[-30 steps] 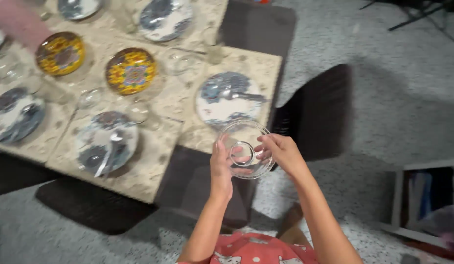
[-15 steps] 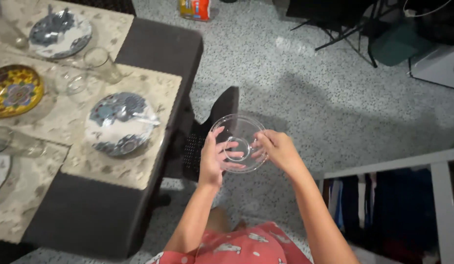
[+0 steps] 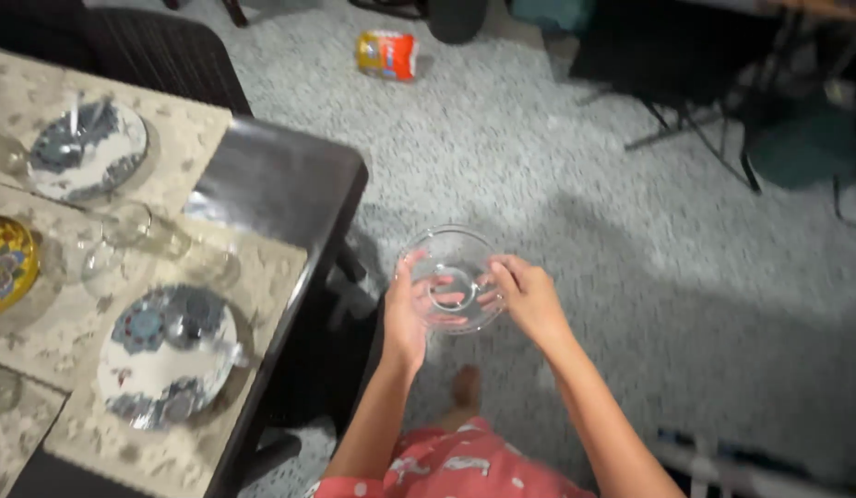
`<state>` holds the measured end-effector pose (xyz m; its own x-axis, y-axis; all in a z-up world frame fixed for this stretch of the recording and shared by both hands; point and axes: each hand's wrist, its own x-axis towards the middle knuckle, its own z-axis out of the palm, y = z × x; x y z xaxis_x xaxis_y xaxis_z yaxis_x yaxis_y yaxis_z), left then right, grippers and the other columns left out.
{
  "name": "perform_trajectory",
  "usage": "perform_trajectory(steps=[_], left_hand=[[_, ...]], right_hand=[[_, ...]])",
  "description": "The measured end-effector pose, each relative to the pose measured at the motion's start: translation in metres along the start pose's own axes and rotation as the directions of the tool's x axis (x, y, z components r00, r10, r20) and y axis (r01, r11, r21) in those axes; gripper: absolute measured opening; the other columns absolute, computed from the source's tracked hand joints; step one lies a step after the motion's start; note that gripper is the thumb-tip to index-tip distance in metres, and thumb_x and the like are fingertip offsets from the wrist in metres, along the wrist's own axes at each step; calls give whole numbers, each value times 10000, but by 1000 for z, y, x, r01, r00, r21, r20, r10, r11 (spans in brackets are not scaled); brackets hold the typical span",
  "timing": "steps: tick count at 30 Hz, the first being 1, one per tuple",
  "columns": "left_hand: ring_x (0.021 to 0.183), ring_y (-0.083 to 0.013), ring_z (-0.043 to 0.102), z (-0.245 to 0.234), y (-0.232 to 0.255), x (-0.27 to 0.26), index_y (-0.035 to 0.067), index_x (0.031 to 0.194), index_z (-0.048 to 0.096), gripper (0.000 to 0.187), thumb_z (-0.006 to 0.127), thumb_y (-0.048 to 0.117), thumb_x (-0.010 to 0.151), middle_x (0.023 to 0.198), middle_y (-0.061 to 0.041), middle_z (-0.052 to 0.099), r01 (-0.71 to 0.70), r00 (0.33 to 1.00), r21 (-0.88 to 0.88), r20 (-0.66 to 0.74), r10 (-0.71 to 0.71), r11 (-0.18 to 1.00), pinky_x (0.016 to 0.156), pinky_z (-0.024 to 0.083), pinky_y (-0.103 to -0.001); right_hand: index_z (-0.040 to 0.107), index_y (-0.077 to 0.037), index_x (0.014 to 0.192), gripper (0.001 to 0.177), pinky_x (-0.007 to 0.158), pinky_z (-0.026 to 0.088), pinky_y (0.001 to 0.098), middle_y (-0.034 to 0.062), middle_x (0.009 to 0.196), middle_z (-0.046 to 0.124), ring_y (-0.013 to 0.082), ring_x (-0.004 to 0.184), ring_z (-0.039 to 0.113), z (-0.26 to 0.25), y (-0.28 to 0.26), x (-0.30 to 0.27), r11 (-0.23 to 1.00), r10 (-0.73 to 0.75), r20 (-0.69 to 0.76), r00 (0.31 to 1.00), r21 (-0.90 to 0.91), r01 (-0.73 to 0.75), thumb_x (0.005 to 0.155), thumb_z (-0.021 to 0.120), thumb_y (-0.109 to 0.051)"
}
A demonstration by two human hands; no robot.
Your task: The person retrieves glasses from a plastic bin and places them on a dining table that already has plates, bowls, and cutlery arranged. They then tear off a sheet of paper towel and wipe their hands.
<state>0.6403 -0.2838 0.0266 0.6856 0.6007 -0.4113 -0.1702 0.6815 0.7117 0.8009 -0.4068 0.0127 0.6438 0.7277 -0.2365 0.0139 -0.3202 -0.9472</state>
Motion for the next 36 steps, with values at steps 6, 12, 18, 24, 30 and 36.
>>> perform_trajectory(steps=[6, 12, 18, 24, 30, 36], left_hand=[[863, -318, 720, 44, 34, 114, 119, 1493, 394, 653, 399, 511, 971, 1117, -188, 647, -39, 995, 22, -93, 41, 999, 600, 642, -493], [889, -306, 708, 54, 60, 202, 59, 1502, 409, 762, 420, 605, 971, 1147, -202, 615, -248, 941, -3, -237, 241, 969, 613, 647, -482], [899, -317, 710, 71, 98, 268, 41, 1506, 390, 787, 428, 617, 971, 1166, -225, 608, -423, 826, -27, -423, 373, 906, 632, 640, -474], [945, -308, 702, 77, 130, 332, 42, 1509, 368, 757, 391, 595, 992, 1172, -230, 592, -545, 705, -44, -564, 429, 837, 640, 655, -456], [932, -311, 696, 29, 173, 407, 21, 1495, 390, 732, 396, 567, 1006, 1152, -232, 580, -598, 583, -13, -694, 424, 801, 609, 653, -436], [973, -294, 674, -55, 257, 470, 3, 1490, 401, 712, 426, 535, 1018, 1187, -214, 554, -675, 465, 22, -763, 449, 737, 610, 653, -415]], right_hand=[[635, 7, 1243, 326, 580, 572, 281, 123, 963, 783, 164, 704, 744, -33, -24, 126, 996, -3, 75, 997, 94, -4, 1046, 497, -213], [640, 31, 1258, 343, 576, 571, 273, 133, 994, 778, 166, 714, 748, -31, -57, 263, 998, -66, 267, 961, 35, 58, 1051, 494, -200], [628, 32, 1247, 337, 578, 577, 266, 143, 1007, 784, 173, 715, 761, -15, -106, 382, 996, -68, 530, 845, -8, 86, 1029, 484, -180], [635, 45, 1216, 322, 557, 575, 275, 164, 1005, 789, 183, 697, 758, 25, -128, 495, 981, -84, 705, 704, -67, 184, 1019, 492, -167], [624, 44, 1212, 306, 602, 622, 307, 181, 1002, 759, 208, 725, 758, 101, -140, 589, 995, -61, 822, 566, 5, 100, 1019, 497, -156], [608, 31, 1238, 303, 635, 622, 321, 164, 1026, 749, 207, 750, 755, 221, -183, 670, 988, -89, 869, 486, 16, 151, 1041, 479, -159]])
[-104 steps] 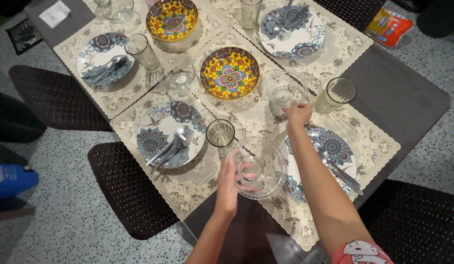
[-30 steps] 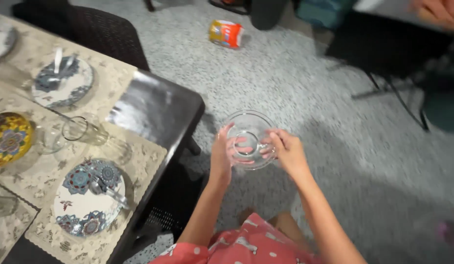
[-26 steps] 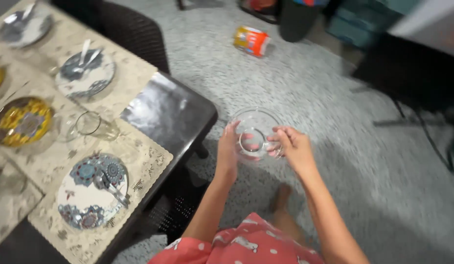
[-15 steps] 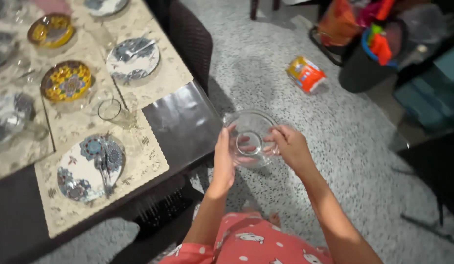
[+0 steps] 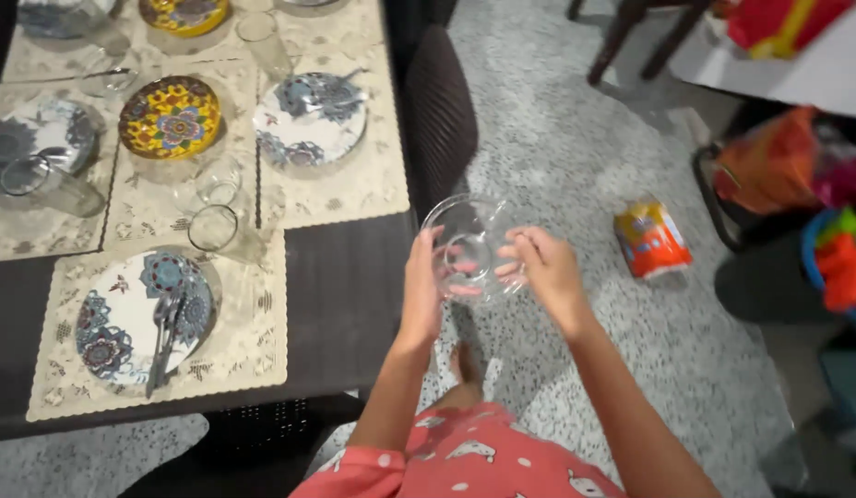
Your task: The person retrieves glasses from a plastic bin and places them on a dining table that already has plates, bowls, and cutlery arranged. They then tear off a sheet of paper towel and wipe their hands.
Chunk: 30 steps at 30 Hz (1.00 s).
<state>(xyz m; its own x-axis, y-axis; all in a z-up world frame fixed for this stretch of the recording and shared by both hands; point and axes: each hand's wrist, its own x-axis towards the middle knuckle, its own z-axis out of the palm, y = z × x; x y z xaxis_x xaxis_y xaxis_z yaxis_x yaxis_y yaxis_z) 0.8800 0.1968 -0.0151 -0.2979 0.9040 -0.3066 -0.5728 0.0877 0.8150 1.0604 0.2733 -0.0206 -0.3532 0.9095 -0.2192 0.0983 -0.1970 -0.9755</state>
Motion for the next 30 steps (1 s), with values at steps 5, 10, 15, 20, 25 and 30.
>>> perform_trajectory(steps=[5, 10, 15, 20, 25, 30], left_hand=[[960, -262, 695, 20, 24, 88, 18, 1475, 433, 666, 428, 508, 1025, 1186, -168, 570, -89, 991, 13, -98, 90, 996, 557, 611, -364], [887, -217, 678, 37, 42, 142, -18, 1421, 472, 606, 445, 467, 1059, 1156, -135, 564, -131, 963, 42, -231, 137, 990, 553, 631, -341], [770, -187, 687, 49, 53, 180, 60, 1481, 389, 569, 463, 405, 1033, 1081, -141, 633, -120, 935, 68, -329, 136, 990, 519, 609, -310], [714, -219, 707, 70, 56, 233, 67, 1498, 351, 586, 439, 409, 1031, 1014, -154, 661, -159, 894, 21, -422, 153, 987, 490, 596, -322], [764, -254, 721, 90, 50, 287, 108, 1530, 304, 612, 415, 440, 1028, 1056, -169, 605, -212, 843, 17, -503, 192, 977, 535, 616, -357], [766, -260, 712, 96, 54, 329, 107, 1533, 319, 631, 396, 478, 1029, 1073, -194, 647, -210, 828, 14, -530, 185, 978, 541, 616, -356]], right_hand=[[605, 39, 1234, 298, 651, 630, 337, 189, 1021, 745, 218, 752, 757, -3, -29, 112, 1000, -7, 4, 1000, -17, 8, 1046, 475, -152], [595, 54, 1226, 292, 662, 630, 342, 192, 1038, 737, 227, 767, 745, 9, -40, 198, 994, 4, 65, 998, 109, -11, 1061, 466, -148], [584, 61, 1240, 298, 667, 630, 344, 197, 1033, 733, 243, 779, 754, 20, -44, 274, 993, 7, 152, 988, 113, -25, 1057, 458, -137], [577, 85, 1234, 305, 677, 642, 360, 221, 1028, 728, 276, 781, 758, 15, -60, 349, 998, -1, 286, 958, 68, -19, 1046, 470, -130], [581, 83, 1230, 306, 683, 646, 368, 229, 1036, 734, 293, 781, 766, 4, -74, 417, 998, 31, 331, 943, 33, -45, 1028, 490, -127], [590, 86, 1212, 299, 677, 645, 379, 234, 1027, 734, 298, 782, 765, 11, -76, 484, 997, 50, 372, 927, 33, -67, 1017, 518, -128]])
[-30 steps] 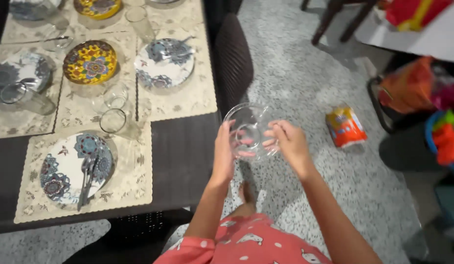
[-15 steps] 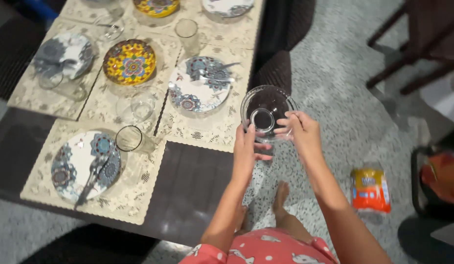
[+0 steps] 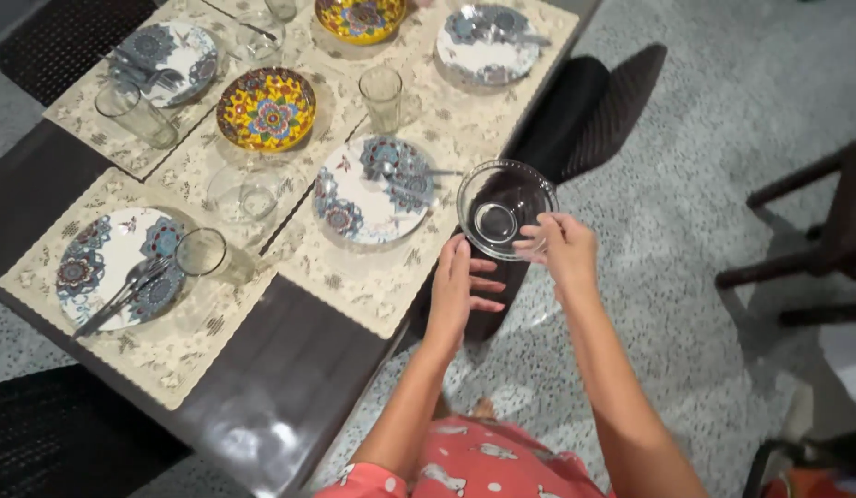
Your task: The person retrieves glasses from a plastic bin and places them on a dining table that already has plates, bowls, and cutlery arranged. They then tear off a sheet of paper towel and wipe their hands.
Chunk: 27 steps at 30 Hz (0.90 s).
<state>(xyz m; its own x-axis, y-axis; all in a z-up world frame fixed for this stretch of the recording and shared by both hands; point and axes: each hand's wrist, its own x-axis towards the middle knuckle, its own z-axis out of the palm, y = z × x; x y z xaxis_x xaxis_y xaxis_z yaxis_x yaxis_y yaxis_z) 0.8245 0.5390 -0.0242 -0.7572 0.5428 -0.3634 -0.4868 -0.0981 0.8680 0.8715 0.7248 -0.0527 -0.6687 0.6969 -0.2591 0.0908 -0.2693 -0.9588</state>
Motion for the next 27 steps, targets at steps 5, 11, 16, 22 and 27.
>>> perform_trajectory(steps=[5, 11, 16, 22, 27], left_hand=[[772, -266, 705, 7, 3, 67, 63, 1537, 328, 644, 440, 443, 1029, 1080, -195, 645, -42, 999, -10, -31, 42, 999, 537, 618, -364], [813, -220, 703, 7, 13, 158, 33, 1532, 312, 691, 632, 270, 967, 1086, -167, 651, -75, 990, 39, -120, 79, 996, 552, 618, -355], [782, -185, 688, 4, 15, 233, 34, 1509, 391, 646, 650, 188, 938, 1054, -123, 653, -62, 962, 104, -257, 87, 993, 530, 598, -326], [801, -177, 707, 4, 25, 303, 31, 1479, 452, 530, 605, 136, 982, 1087, -94, 638, -152, 909, 151, -367, 198, 977, 557, 606, -291], [801, -169, 701, 7, 42, 343, 48, 1479, 441, 526, 577, 133, 979, 1133, -118, 639, -138, 883, 135, -431, 184, 981, 565, 613, -294]], right_hand=[[610, 95, 1161, 290, 640, 646, 383, 236, 1000, 731, 301, 767, 757, 7, 9, 72, 1000, 6, -12, 1000, 1, -6, 1027, 553, -157], [595, 52, 1168, 283, 621, 607, 351, 196, 1010, 745, 255, 774, 774, 35, 35, 177, 1000, -8, -8, 1000, 0, 8, 1035, 546, -193], [651, 128, 1105, 278, 598, 547, 369, 198, 913, 698, 237, 704, 652, 76, 91, 295, 990, -110, 19, 994, -86, 111, 1092, 573, -139], [565, 127, 1070, 211, 592, 617, 391, 160, 908, 659, 239, 681, 678, 145, 121, 402, 998, -41, 82, 996, 40, 38, 988, 553, -68], [539, 123, 1051, 196, 610, 655, 401, 178, 941, 647, 244, 701, 702, 199, 130, 450, 999, -31, 127, 991, 45, 25, 972, 528, -56]])
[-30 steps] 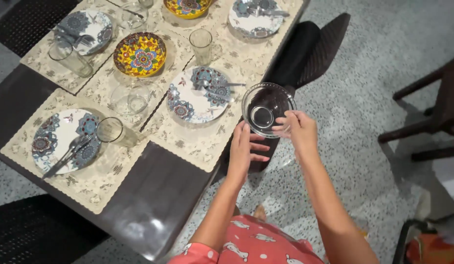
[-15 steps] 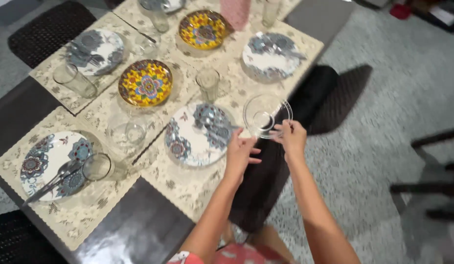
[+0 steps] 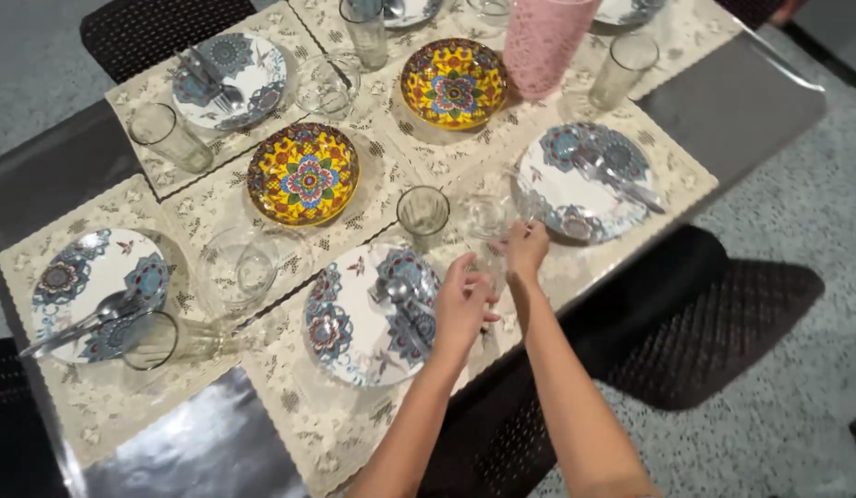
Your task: The person retrieves glasses from a plastic bin and places them on a dining table that already has plates, bowls, and cutlery arranged. They then tear off a sheet of paper towel and wipe their hands.
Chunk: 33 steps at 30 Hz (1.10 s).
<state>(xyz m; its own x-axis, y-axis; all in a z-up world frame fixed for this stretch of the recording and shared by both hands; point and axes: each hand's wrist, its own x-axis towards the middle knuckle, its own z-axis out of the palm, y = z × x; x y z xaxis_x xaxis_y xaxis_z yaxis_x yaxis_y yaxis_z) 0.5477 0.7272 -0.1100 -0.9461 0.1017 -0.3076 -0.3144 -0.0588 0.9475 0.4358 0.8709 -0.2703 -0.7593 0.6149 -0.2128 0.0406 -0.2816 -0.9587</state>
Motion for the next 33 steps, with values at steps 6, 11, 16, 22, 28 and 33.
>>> perform_trajectory(steps=[6, 11, 16, 22, 28, 33], left_hand=[[845, -160, 709, 3, 5, 20, 64, 1497, 440, 519, 544, 144, 995, 1189, -138, 629, 38, 999, 34, -31, -37, 999, 598, 628, -278], [848, -177, 710, 5, 3, 27, 63, 1500, 420, 526, 547, 162, 999, 1186, -138, 625, 74, 996, 46, -49, -72, 996, 600, 625, -288], [875, -169, 708, 4, 9, 16, 77, 1512, 430, 550, 553, 178, 986, 1185, -126, 627, 98, 995, 42, -40, -96, 994, 620, 633, -287], [889, -167, 692, -12, 10, -15, 55, 1502, 429, 517, 546, 208, 1022, 1197, -134, 670, 73, 996, -32, 50, -71, 997, 633, 621, -284], [849, -169, 703, -63, 6, -52, 47, 1422, 500, 433, 530, 174, 1010, 1151, -91, 689, 75, 993, -55, 94, -70, 996, 612, 601, -293], [784, -207, 691, -143, -14, -53, -4, 1290, 598, 341, 498, 206, 1041, 1029, -148, 684, 43, 993, -271, -91, -70, 962, 587, 599, -336]], right_hand=[[556, 95, 1058, 184, 570, 599, 342, 155, 868, 674, 198, 655, 708, 32, 12, 25, 999, 30, 48, 998, 43, -32, 986, 559, -74], [581, 67, 1059, 209, 417, 445, 276, 109, 756, 698, 155, 537, 645, 42, 11, 38, 995, 11, 44, 999, -95, -7, 1013, 601, -136], [636, 59, 1016, 211, 438, 448, 270, 118, 762, 702, 150, 558, 639, 47, 12, 39, 991, -42, 75, 996, -127, 51, 1018, 632, -153], [650, 52, 978, 193, 587, 604, 300, 93, 820, 683, 152, 660, 692, 21, 8, 33, 985, 143, 233, 962, 66, -162, 996, 634, -139], [639, 84, 972, 172, 592, 590, 338, 120, 842, 655, 202, 693, 662, 2, 14, -7, 995, 33, 251, 968, 88, -56, 997, 640, -86], [649, 4, 978, 145, 558, 594, 309, 76, 854, 713, 170, 713, 713, 12, -30, -73, 996, 27, 107, 994, -92, -17, 974, 612, -136]])
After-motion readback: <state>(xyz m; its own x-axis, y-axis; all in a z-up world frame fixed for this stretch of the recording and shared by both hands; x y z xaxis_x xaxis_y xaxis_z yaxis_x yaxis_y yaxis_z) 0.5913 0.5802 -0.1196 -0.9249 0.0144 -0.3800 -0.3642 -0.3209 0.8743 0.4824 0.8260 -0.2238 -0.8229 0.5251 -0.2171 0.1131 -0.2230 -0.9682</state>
